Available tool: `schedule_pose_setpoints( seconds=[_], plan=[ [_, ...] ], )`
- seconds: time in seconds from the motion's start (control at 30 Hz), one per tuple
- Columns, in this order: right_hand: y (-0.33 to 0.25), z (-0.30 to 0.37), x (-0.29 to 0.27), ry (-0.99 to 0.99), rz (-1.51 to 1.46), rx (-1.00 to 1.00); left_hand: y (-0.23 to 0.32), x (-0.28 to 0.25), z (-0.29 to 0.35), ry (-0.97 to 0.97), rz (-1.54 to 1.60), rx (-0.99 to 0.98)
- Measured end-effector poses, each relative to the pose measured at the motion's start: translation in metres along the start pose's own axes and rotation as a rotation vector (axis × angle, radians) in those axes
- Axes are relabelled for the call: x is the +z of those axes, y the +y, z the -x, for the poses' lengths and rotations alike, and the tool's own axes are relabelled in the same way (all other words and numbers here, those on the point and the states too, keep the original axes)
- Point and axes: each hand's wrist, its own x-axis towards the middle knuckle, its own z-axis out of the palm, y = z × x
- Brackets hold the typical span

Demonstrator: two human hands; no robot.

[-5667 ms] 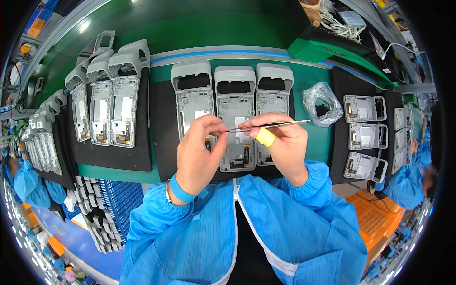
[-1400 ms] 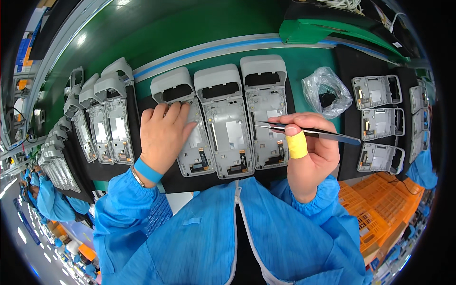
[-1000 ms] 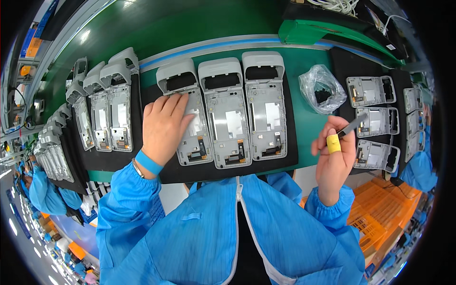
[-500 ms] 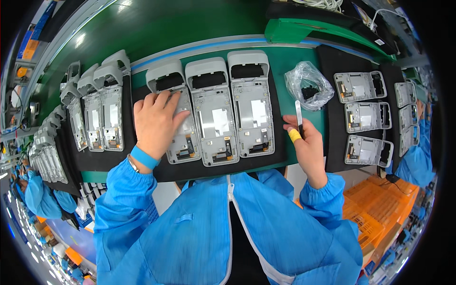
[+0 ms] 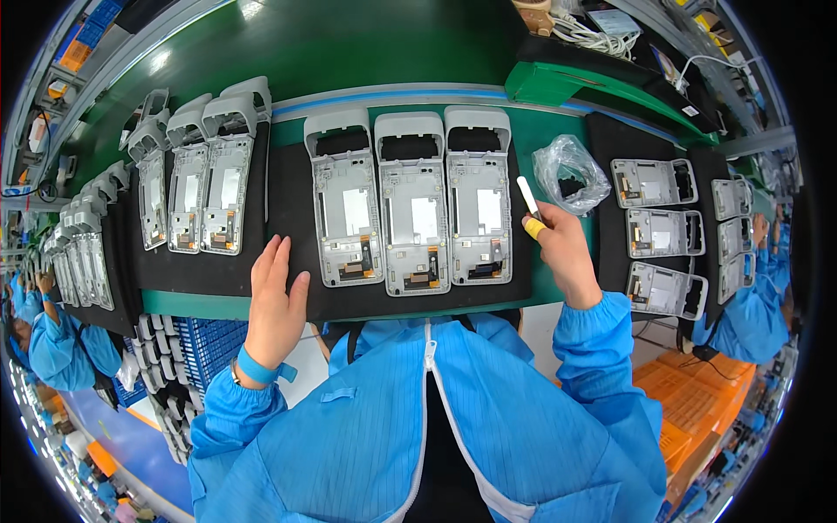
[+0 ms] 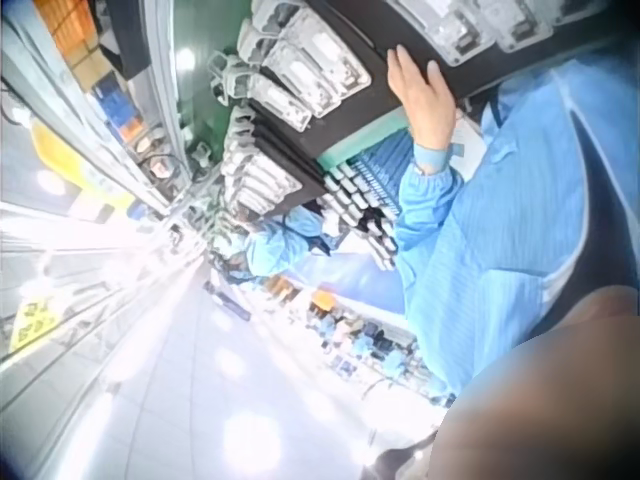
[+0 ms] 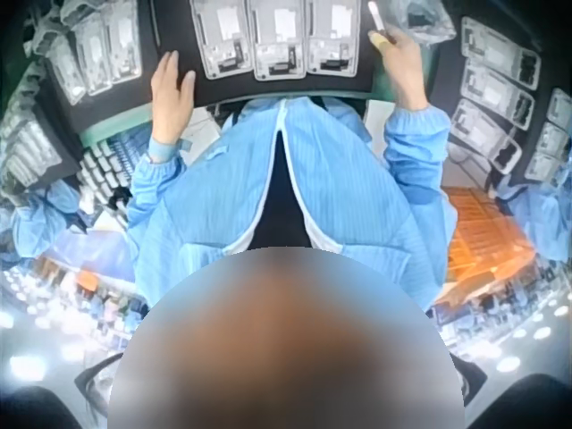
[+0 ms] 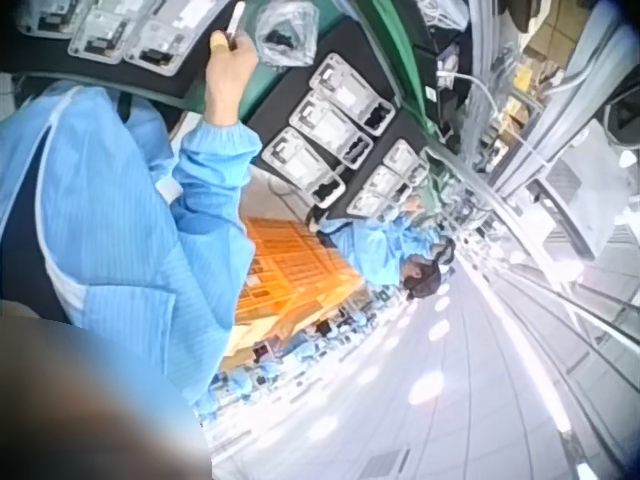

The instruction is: Assembling electronic components into plastic casings on a production line.

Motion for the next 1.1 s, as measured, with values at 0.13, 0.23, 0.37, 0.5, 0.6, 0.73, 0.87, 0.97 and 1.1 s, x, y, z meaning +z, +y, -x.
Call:
schedule_pose_setpoints(
  seconds=[0.13,0.23,0.37,0.5,0.6,0.73,0.87,0.97,1.1],
  plan=[
    [-0.006,0.001,0.001,-0.062,-0.153,0.050,0.001,-0.002,-0.002,-0.029,0.020,-0.026],
    [-0.008,0.005,0.001,-0.077,-0.243,-0.003,-0.001,-0.002,-0.005,-0.035,0.004,0.001],
    [-0.009,0.009,-0.004,-0.008,-0.377,-0.086,-0.007,-0.001,-0.005,-0.012,0.068,-0.040],
    [0.014,0.001,-0.001,0.015,-0.385,-0.190,-0.018,0.012,-0.013,-0.072,0.221,-0.122],
    [0.024,-0.006,0.003,0.038,-0.363,-0.222,-0.022,0.018,-0.025,0.008,0.504,-0.288],
    [0.034,-0.012,-0.001,0.115,-0.079,-0.288,-0.034,0.010,-0.043,-0.059,0.588,-0.322],
    [0.029,-0.014,0.002,0.082,-0.169,-0.226,-0.035,-0.001,-0.041,-0.089,0.789,-0.300],
    [0.022,-0.002,0.001,0.152,-0.269,-0.263,-0.029,-0.010,-0.044,-0.047,0.873,-0.276],
    [0.006,0.015,-0.015,0.145,-0.240,-0.250,-0.012,-0.031,-0.048,-0.168,0.961,-0.166]
  ],
)
